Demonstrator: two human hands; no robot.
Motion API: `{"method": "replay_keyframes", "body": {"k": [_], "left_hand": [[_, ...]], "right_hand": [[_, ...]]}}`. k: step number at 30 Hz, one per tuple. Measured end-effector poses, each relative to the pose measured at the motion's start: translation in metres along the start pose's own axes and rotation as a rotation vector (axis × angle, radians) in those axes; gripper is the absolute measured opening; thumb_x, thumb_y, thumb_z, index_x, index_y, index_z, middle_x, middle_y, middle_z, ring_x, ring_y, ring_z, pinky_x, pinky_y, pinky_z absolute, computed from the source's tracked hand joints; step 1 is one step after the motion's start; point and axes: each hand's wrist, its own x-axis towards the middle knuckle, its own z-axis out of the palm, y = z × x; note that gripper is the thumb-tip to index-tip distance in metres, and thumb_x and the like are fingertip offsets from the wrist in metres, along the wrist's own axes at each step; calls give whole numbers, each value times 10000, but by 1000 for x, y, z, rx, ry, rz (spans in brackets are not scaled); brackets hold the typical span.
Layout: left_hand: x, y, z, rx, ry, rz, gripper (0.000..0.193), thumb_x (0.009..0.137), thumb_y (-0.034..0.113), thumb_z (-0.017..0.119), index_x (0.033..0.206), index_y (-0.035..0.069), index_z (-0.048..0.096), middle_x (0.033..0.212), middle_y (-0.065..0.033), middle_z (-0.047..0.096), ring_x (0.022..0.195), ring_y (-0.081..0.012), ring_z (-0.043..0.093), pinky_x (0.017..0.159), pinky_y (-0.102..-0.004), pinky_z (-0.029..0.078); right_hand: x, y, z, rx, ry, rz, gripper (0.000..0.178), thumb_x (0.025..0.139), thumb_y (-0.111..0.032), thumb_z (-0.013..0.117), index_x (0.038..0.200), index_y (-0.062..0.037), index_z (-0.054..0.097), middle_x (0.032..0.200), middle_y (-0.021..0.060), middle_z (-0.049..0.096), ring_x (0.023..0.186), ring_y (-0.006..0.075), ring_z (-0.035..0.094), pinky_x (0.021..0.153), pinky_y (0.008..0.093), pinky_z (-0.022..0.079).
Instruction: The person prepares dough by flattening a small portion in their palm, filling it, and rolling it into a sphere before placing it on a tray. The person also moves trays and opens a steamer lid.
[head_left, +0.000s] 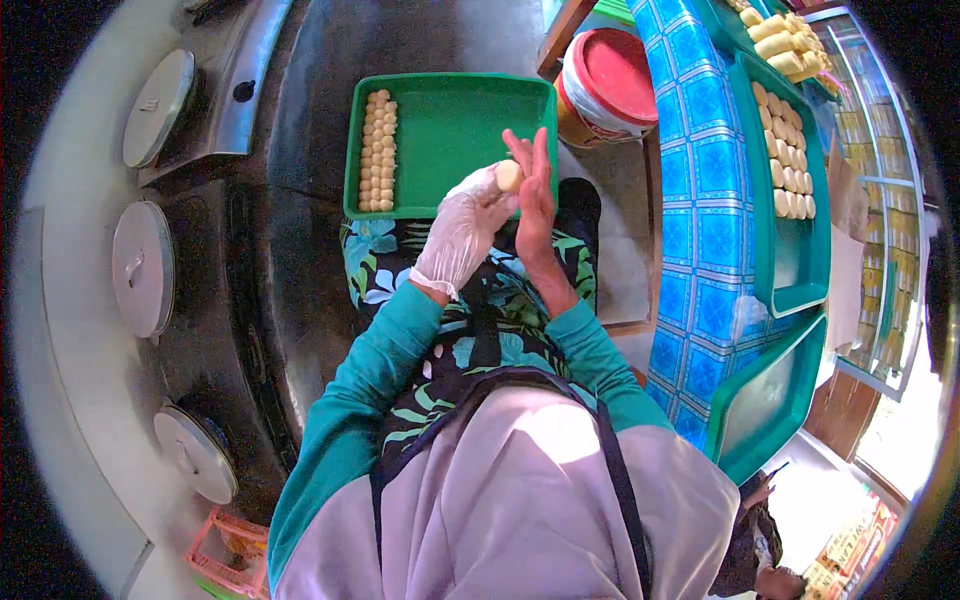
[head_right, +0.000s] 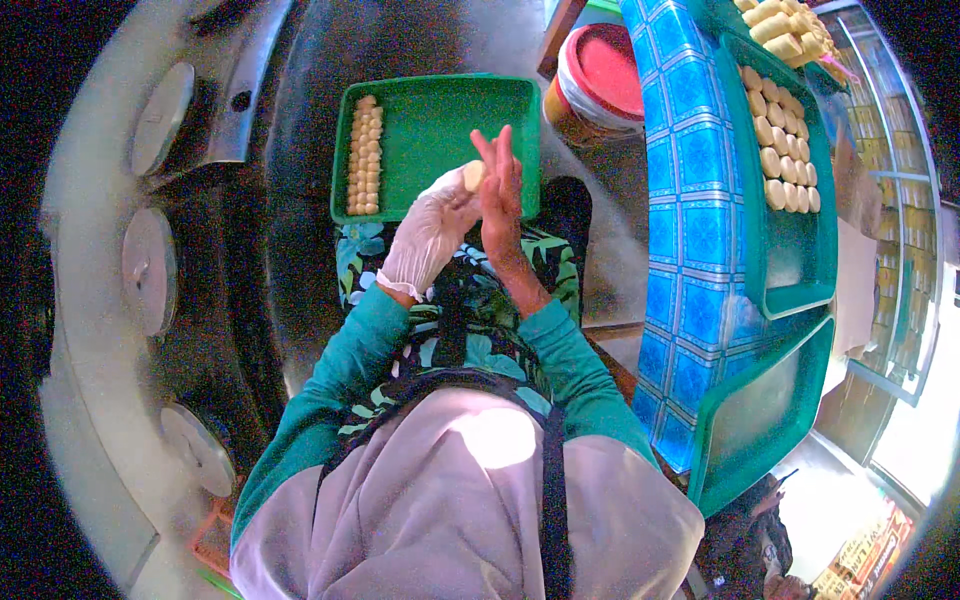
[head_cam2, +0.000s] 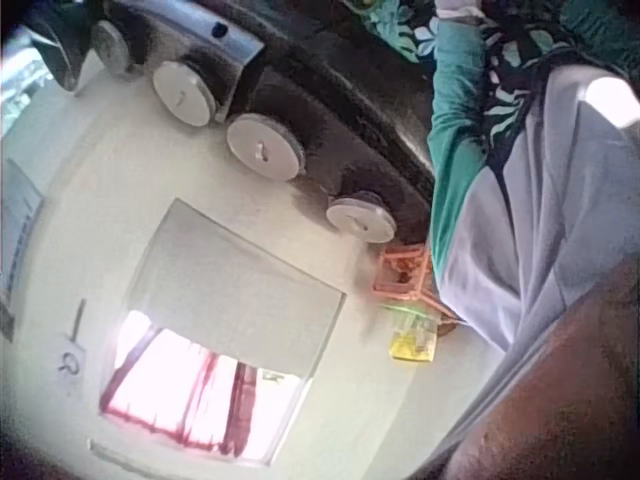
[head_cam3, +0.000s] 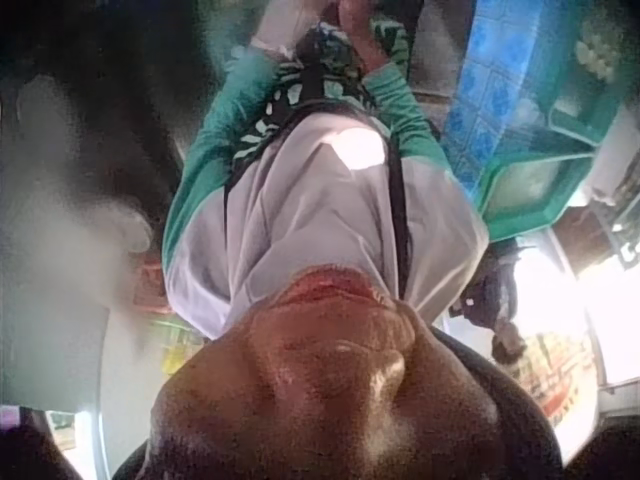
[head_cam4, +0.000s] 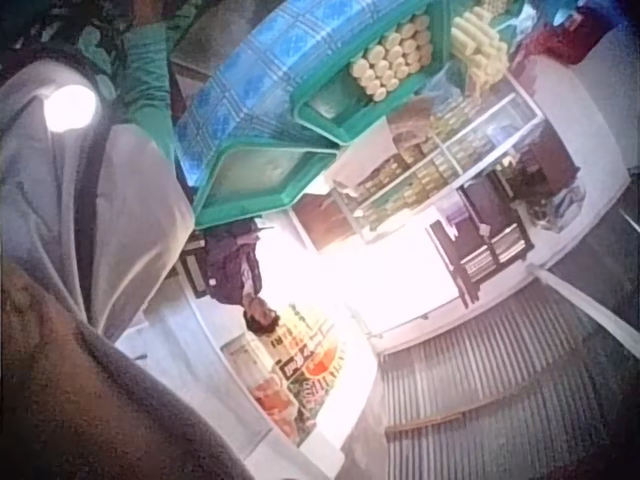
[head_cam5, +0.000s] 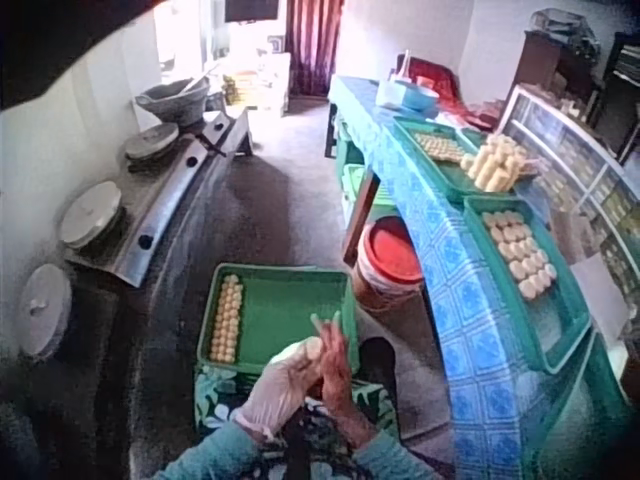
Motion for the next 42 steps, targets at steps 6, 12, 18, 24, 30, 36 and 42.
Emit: {"method": "replay_keyframes", "body": {"k": [6, 12, 18, 24, 30, 36, 42], "left_hand": [[-4, 8, -7, 337, 108, 149, 211, 922, 143, 570, 1093, 21, 595, 1038, -86, 642, 977, -197, 612, 839, -325, 509], [-4, -3, 10, 404, 197, 295, 401, 899, 126, 592, 1271, -6, 519, 1072, -73, 640, 945, -167, 615, 776, -290, 505], [-4, 2, -1, 524, 162, 209, 494, 864, 143, 627, 1309, -20, 487, 1083, -80, 636, 846, -119, 609, 710, -249, 488], [-1, -7, 4, 514, 193, 262, 476, 843, 97, 645, 1281, -23, 504, 1079, -80, 638, 852, -145, 630, 739, -272, 512], [-4, -2, -2, 485, 205, 239, 499, 841, 85, 652, 1298, -28, 489, 1097, -99, 629, 920, -181, 633, 796, -292, 523], [-1, -3, -5, 630, 193, 354, 468, 790, 41, 684, 1231, -55, 561, 1077, -106, 650, 913, -170, 634, 834, -296, 504], [-6, -2, 9, 852, 120, 371, 388, 820, 19, 662, 1190, -74, 589, 1076, -103, 654, 933, -138, 614, 866, -259, 469]], "right_hand": [[0, 5, -1, 83, -76, 109, 599, 1020, -400, 318, 1476, -21, 238, 1368, 161, 497, 1269, 222, 390, 1102, 365, 212], [-13, 8, 2, -87, -15, 53, 558, 1024, -370, 323, 1447, -6, 314, 1394, 150, 471, 1281, 225, 370, 1109, 362, 211], [-1, 7, 4, -60, -41, 89, 634, 1018, -433, 281, 1486, -15, 193, 1446, 155, 408, 1315, 243, 330, 1133, 378, 150], [-15, 11, 1, 81, 28, 127, 691, 1008, -491, 235, 1496, -14, 126, 1471, 163, 371, 1330, 249, 307, 1131, 391, 119], [-16, 12, 3, -68, -53, 59, 677, 1014, -465, 257, 1491, -1, 131, 1428, 187, 423, 1330, 246, 309, 1122, 392, 133], [-28, 16, -9, -6, 334, 380, 316, 865, -150, 684, 1141, -1, 643, 983, 85, 705, 810, 106, 630, 764, 272, 506], [-21, 1, -24, 189, 270, 583, 327, 821, -39, 669, 1143, 4, 634, 939, 46, 670, 822, 99, 616, 744, 245, 497]]}}
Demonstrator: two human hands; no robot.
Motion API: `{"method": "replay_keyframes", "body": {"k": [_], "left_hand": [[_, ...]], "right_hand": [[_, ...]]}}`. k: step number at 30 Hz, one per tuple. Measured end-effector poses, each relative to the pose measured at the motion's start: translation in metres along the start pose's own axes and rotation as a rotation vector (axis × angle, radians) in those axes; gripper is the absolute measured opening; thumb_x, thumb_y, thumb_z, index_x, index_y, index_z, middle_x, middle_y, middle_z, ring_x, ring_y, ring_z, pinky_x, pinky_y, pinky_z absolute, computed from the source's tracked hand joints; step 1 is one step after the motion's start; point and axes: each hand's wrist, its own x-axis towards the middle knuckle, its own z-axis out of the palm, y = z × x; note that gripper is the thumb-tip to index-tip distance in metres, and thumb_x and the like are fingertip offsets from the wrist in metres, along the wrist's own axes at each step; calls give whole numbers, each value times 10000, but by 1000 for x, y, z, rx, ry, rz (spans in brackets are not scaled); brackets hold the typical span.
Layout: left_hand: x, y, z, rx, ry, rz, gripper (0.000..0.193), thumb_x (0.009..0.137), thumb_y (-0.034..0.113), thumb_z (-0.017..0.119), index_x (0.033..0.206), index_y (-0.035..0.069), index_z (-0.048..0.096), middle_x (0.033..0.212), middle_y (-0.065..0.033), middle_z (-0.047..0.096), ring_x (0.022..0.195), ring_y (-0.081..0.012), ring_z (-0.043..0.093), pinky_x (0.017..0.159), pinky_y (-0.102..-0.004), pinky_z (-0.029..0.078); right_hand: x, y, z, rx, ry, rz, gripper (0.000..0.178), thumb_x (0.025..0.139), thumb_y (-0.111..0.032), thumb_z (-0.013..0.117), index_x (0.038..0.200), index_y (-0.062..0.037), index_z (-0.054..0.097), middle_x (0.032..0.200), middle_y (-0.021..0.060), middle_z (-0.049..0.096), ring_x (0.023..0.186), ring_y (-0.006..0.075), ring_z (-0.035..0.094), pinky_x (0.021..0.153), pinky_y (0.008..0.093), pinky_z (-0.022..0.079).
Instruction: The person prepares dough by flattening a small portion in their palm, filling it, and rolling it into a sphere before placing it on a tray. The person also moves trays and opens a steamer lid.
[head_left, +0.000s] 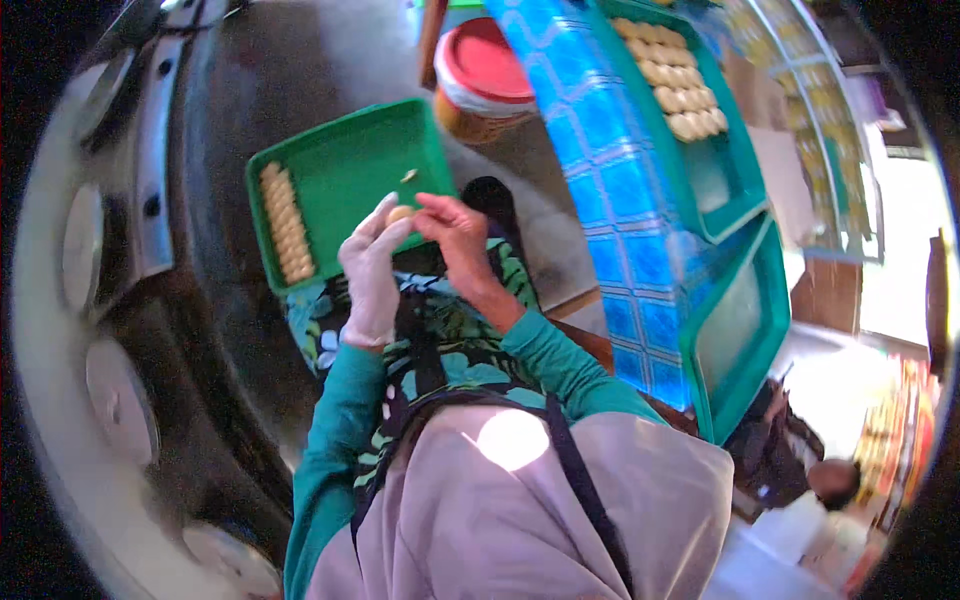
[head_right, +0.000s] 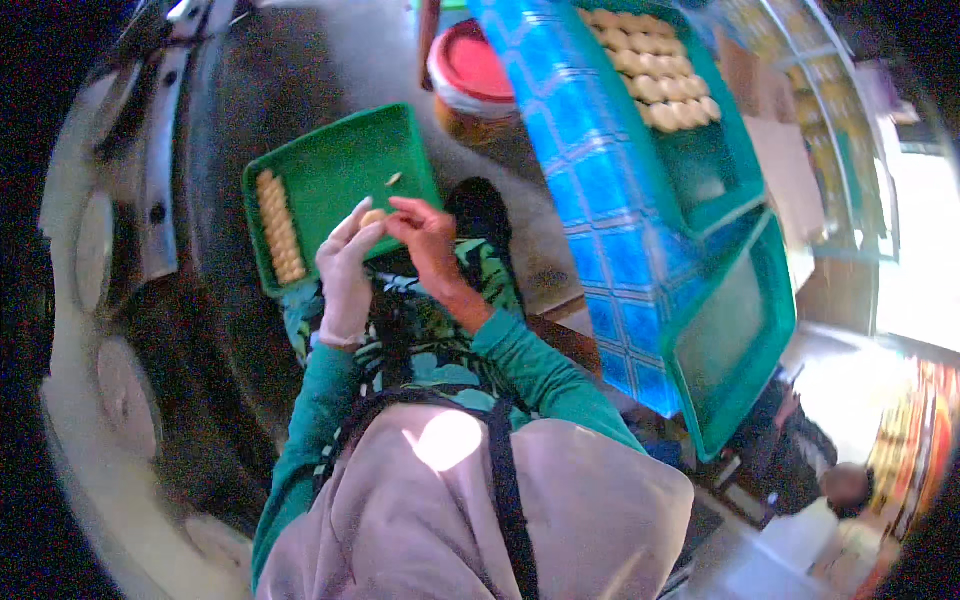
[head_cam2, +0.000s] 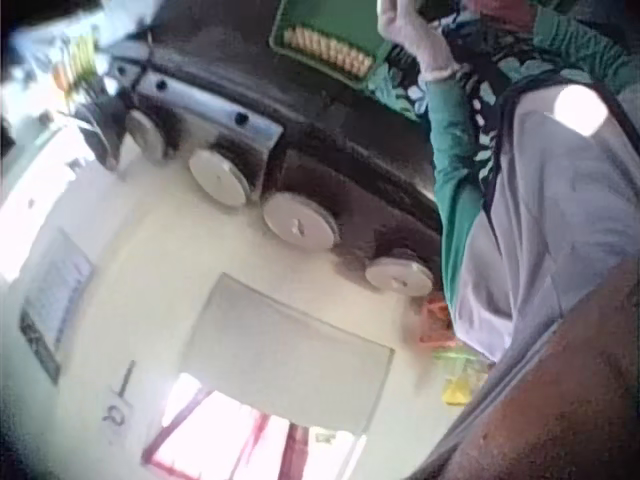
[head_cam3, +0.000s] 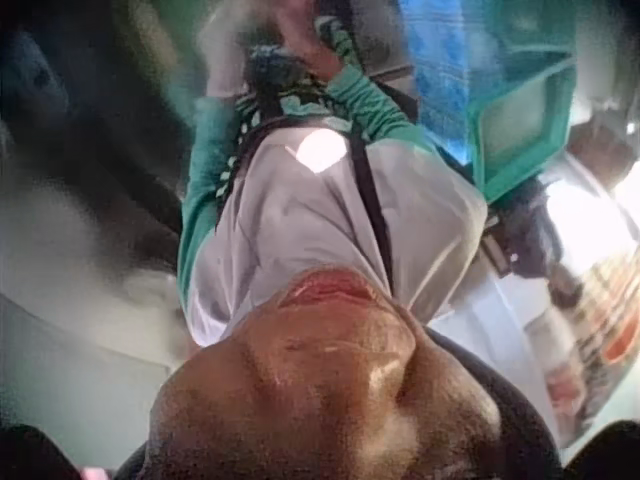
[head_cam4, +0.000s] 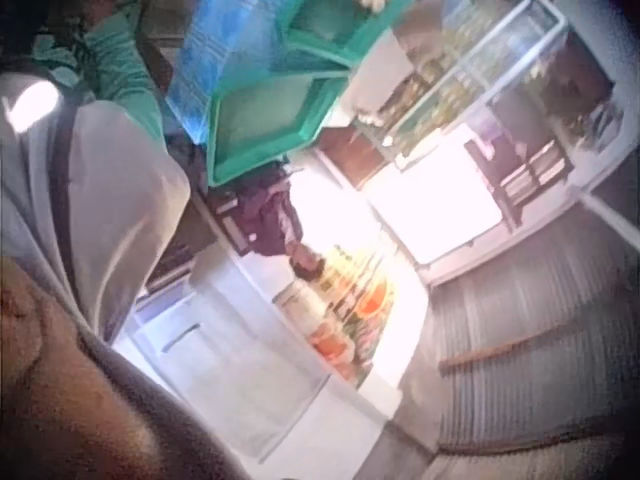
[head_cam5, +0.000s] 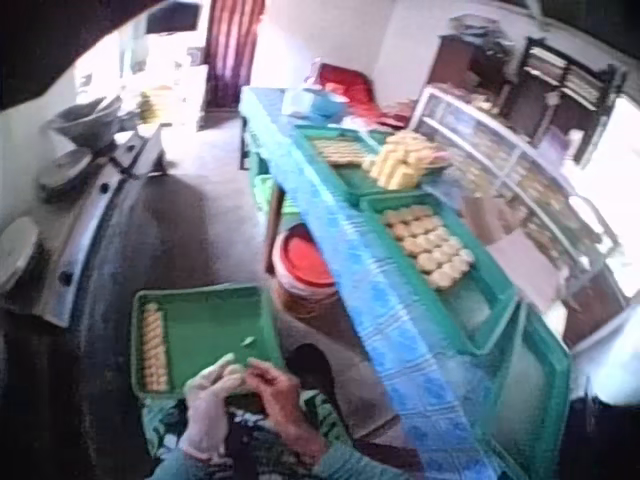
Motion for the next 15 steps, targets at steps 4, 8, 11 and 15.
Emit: {"method": "replay_keyframes", "body": {"k": [4, 8, 11, 15], "left_hand": [[-2, 5, 2, -25, -83, -127, 361, 829, 37, 661, 1161, -87, 597, 1073, -125, 655, 945, -153, 617, 881, -253, 461], [-1, 8, 1, -18, -107, -111, 385, 832, 52, 654, 1176, -101, 572, 1055, -133, 655, 935, -165, 622, 880, -256, 462], [-1, 11, 8, -132, -125, -208, 483, 813, 26, 644, 1240, -136, 487, 1026, -141, 655, 898, -179, 632, 857, -265, 476], [-11, 24, 14, -28, -236, -169, 491, 844, 89, 624, 1266, -115, 476, 1106, -171, 635, 983, -175, 611, 921, -280, 447]], "right_hand": [[-3, -14, -14, 70, -35, 23, 383, 832, -63, 653, 1206, -6, 596, 942, 44, 653, 822, 94, 601, 705, 237, 475], [-9, -18, -16, -31, -84, -22, 437, 820, -54, 686, 1239, -5, 575, 958, 49, 650, 824, 98, 608, 736, 246, 498], [-14, -23, -17, -136, -43, -47, 475, 796, -2, 699, 1253, -4, 565, 927, 53, 665, 823, 98, 618, 768, 254, 515], [-23, -40, -26, -62, -47, -90, 513, 793, 4, 698, 1280, -7, 539, 947, 70, 664, 836, 118, 624, 777, 262, 513]]}}
